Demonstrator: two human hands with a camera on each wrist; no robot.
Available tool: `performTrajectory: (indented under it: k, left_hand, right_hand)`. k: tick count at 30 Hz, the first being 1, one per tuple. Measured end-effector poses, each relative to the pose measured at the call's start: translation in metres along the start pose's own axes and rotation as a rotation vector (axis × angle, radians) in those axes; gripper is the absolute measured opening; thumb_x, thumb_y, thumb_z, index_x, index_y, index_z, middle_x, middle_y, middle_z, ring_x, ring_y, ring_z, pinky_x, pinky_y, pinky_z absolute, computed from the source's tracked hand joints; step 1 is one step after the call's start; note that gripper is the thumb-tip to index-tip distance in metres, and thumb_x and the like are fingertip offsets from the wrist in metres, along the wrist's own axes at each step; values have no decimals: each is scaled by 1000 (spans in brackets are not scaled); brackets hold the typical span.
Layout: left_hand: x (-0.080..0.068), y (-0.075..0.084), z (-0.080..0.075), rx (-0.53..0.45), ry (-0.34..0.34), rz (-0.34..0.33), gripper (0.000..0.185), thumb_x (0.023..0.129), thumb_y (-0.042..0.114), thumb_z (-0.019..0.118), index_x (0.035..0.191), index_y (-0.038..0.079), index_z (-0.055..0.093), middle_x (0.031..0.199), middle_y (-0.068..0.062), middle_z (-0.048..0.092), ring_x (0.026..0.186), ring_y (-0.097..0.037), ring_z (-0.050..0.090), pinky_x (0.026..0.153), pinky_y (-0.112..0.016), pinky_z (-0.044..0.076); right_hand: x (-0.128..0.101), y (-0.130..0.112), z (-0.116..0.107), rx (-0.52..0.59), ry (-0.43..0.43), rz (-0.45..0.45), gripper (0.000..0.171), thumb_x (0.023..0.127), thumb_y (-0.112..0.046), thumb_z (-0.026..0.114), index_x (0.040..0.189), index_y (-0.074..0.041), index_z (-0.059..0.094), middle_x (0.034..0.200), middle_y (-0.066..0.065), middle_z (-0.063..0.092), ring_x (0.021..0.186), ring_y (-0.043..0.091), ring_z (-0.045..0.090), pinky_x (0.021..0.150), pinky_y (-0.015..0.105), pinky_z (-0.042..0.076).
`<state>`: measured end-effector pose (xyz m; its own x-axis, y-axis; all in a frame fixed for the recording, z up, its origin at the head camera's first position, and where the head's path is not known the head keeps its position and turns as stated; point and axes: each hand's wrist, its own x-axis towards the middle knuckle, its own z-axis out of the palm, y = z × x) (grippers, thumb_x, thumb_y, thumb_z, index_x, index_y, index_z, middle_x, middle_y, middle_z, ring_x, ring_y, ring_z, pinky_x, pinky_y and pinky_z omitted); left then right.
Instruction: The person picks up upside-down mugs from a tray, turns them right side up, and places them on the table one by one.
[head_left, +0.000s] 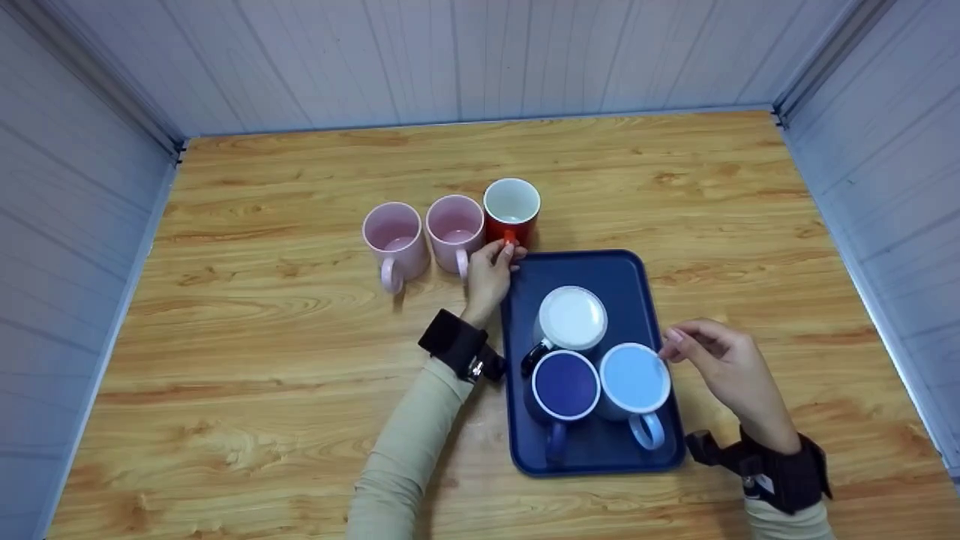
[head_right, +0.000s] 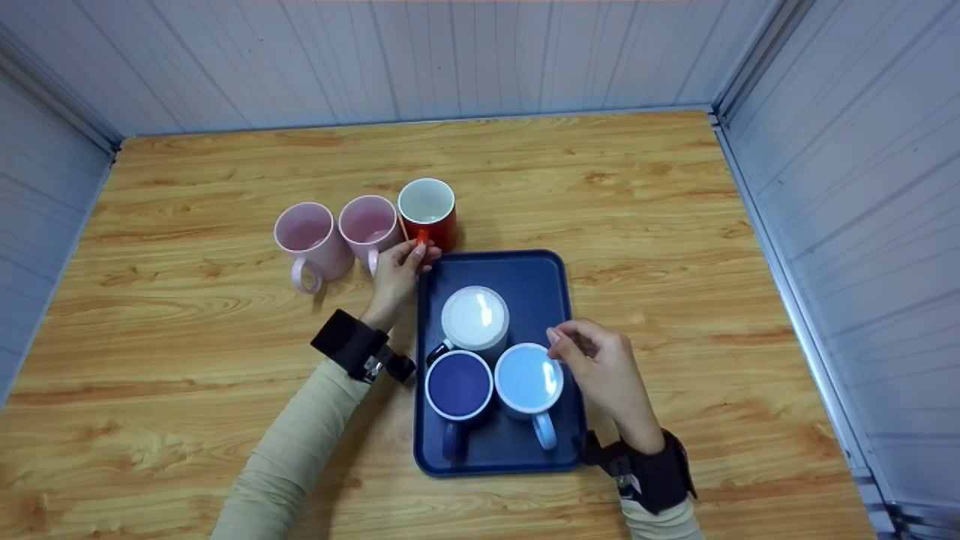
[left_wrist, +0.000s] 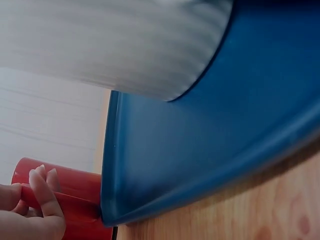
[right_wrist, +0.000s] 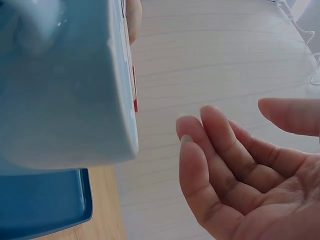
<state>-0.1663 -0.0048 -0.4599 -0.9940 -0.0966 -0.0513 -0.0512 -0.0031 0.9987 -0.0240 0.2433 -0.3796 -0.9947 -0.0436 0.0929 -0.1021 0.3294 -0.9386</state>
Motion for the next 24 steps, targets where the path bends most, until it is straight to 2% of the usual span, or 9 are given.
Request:
performTrajectory:
  k: [7,24]
  left_hand:
    - [-1,1,5,-38,9,5,19,92,-6,45,103,-16,57,91,-24,65,90,-29,63,70,-25,52]
    - [-3,2,6,-15,-6,-7,22,92,-5,46,110,-15,54,99,-25,63,96,-29,61,70,-25,52]
  right_hand:
    - [0,0,-1,-6,-4,21,10,88,3,56,90,9,64,71,11,64,67,16,61,64,25,50]
    - [2,0,-2,-34,-22,18,10,88,2,57,90,9,64,70,9,65,67,15,62,64,24,50]
